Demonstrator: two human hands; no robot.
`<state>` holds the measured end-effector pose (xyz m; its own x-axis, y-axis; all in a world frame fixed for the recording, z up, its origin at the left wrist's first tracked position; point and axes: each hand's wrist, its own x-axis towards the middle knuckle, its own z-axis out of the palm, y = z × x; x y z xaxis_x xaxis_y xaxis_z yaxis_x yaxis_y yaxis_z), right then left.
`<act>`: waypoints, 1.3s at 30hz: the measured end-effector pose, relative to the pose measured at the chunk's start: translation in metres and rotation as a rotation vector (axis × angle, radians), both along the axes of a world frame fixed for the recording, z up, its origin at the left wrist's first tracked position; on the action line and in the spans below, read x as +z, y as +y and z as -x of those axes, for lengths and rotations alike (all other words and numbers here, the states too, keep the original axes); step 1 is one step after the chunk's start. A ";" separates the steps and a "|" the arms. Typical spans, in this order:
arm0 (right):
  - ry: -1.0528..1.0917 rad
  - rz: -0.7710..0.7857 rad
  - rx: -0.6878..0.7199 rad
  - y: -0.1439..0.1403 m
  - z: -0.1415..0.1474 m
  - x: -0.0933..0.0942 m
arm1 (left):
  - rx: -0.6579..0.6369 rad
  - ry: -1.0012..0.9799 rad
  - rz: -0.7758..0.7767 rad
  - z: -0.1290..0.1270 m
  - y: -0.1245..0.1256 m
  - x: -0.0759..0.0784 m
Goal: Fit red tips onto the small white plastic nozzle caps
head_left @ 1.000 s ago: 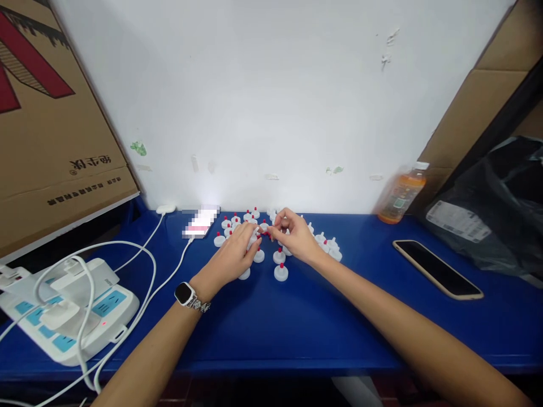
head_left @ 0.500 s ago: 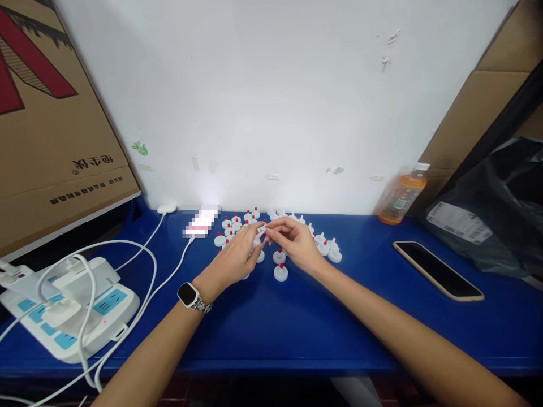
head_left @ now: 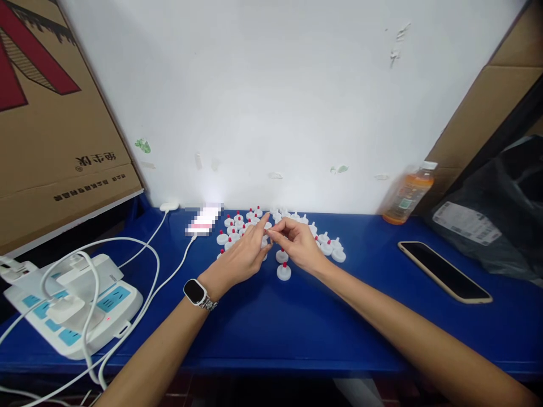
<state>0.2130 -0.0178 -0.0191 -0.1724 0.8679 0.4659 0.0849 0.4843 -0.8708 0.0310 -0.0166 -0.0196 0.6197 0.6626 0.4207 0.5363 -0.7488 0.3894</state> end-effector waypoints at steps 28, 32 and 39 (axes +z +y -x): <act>-0.970 -0.116 -0.106 0.048 -0.037 0.027 | 0.123 -0.073 0.000 0.020 0.023 0.001; -1.038 -0.107 -0.334 0.088 -0.037 0.026 | 0.112 -0.066 -0.014 0.018 0.023 0.000; -1.140 0.030 -0.434 0.133 -0.019 0.013 | 0.087 -0.048 -0.035 0.015 0.023 -0.004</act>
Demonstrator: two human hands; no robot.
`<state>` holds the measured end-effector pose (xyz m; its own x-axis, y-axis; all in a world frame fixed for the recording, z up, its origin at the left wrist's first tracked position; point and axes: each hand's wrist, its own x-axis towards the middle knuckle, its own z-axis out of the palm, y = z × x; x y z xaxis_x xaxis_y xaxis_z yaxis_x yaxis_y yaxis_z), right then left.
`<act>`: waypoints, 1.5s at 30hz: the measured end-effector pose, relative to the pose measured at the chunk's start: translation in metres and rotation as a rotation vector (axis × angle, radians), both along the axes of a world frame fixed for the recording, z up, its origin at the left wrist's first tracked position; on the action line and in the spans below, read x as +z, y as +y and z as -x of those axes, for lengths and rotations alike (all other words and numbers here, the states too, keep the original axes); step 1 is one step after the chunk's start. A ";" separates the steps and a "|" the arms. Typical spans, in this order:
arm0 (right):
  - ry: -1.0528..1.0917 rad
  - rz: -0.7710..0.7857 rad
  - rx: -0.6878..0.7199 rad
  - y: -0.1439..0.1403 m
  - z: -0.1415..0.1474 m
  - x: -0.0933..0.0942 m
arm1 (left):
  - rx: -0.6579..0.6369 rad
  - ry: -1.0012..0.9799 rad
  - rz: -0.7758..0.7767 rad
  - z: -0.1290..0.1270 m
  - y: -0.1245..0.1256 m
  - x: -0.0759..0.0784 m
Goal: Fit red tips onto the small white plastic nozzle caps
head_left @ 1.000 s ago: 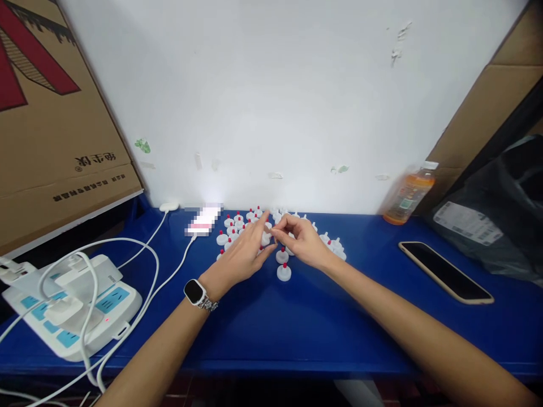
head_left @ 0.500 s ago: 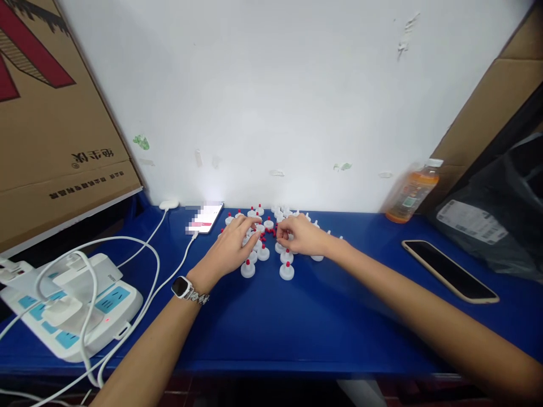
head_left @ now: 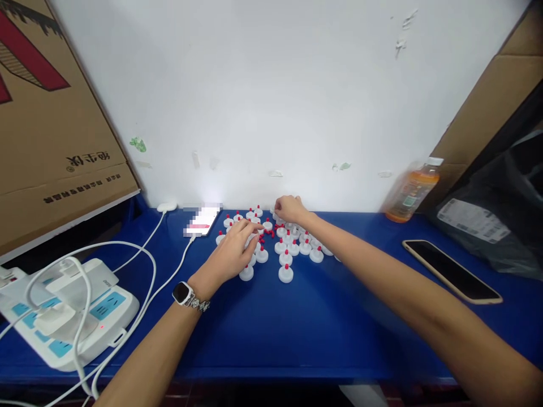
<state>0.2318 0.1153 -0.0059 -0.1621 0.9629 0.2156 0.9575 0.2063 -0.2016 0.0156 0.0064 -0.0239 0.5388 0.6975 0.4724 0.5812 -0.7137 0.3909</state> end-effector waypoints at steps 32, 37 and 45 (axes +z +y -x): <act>-0.274 -0.045 0.051 -0.072 0.029 -0.002 | 0.057 -0.019 0.017 -0.003 -0.006 -0.003; -0.095 -0.081 0.139 -0.073 0.020 -0.002 | 0.054 -0.016 0.011 -0.002 -0.006 -0.003; 1.057 0.098 0.215 -0.109 0.007 0.004 | 0.049 -0.009 0.028 -0.007 -0.011 -0.001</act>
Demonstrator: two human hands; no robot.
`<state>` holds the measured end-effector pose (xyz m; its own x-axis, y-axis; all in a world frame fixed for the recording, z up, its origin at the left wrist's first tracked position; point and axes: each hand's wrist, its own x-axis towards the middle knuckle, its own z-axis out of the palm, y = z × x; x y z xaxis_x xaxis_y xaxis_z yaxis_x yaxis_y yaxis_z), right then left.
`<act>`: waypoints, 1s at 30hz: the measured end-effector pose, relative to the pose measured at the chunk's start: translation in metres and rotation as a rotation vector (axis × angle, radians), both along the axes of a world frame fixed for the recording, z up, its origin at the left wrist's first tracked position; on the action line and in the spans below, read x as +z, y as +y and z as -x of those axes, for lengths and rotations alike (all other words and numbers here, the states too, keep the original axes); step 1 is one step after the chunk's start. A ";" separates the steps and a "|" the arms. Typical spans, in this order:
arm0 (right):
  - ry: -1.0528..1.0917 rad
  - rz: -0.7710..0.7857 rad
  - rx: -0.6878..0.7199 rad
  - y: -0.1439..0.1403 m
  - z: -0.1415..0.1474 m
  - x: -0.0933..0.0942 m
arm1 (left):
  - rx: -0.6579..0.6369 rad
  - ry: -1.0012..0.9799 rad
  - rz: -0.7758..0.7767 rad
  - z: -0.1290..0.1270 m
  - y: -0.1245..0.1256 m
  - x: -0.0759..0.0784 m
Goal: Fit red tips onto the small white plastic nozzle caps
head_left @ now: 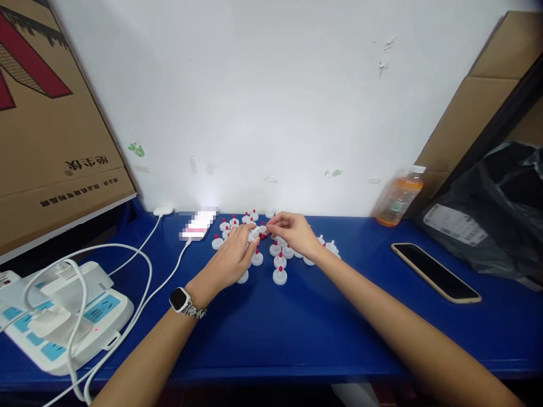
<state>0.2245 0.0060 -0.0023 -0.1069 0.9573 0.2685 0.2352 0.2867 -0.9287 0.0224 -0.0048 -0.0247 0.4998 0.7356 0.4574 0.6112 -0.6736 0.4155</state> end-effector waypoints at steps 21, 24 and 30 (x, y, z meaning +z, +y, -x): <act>0.297 0.023 0.065 -0.021 0.009 -0.011 | -0.068 0.083 -0.103 -0.010 -0.010 0.000; 0.278 -0.012 0.082 -0.020 0.012 -0.011 | -0.084 0.086 -0.103 -0.009 -0.009 -0.001; 0.228 -0.044 0.140 -0.018 0.013 -0.013 | -0.099 0.102 -0.088 -0.011 -0.010 -0.001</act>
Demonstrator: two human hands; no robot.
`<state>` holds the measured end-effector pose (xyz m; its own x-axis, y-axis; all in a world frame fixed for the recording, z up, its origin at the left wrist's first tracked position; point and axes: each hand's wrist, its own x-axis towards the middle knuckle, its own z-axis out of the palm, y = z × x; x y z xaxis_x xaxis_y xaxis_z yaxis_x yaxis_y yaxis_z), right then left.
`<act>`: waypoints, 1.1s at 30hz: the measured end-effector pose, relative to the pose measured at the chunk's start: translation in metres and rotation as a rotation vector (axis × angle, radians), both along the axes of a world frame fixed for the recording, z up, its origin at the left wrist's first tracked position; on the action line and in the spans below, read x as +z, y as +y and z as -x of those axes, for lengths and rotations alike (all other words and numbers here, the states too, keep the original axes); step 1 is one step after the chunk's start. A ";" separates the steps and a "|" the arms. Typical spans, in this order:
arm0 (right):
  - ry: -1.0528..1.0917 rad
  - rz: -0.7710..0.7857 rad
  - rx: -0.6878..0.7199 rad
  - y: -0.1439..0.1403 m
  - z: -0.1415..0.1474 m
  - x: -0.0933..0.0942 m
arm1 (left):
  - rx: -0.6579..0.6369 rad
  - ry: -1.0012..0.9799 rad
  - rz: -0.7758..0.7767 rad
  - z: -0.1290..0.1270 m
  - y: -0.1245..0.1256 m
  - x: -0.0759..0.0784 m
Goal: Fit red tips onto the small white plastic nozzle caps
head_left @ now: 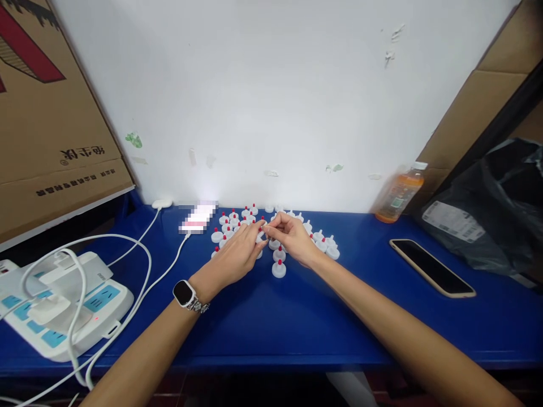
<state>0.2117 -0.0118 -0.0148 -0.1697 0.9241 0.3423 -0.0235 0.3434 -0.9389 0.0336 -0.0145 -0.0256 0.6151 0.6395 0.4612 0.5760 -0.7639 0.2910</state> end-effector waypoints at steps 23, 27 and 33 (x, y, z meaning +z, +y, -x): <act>-1.096 -0.417 -0.014 0.014 -0.030 0.010 | -0.011 0.077 0.044 0.019 0.013 0.009; -0.960 -0.265 -0.129 0.044 -0.032 0.012 | 0.002 0.004 0.046 0.017 0.011 0.012; -1.255 -0.112 -0.474 0.125 -0.021 0.011 | -0.007 -0.005 0.012 0.012 0.011 0.010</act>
<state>0.2330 0.1132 -0.0039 -0.0956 0.9583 0.2694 0.9666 0.1540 -0.2048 0.0217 -0.0040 -0.0155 0.6171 0.6407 0.4568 0.5695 -0.7643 0.3026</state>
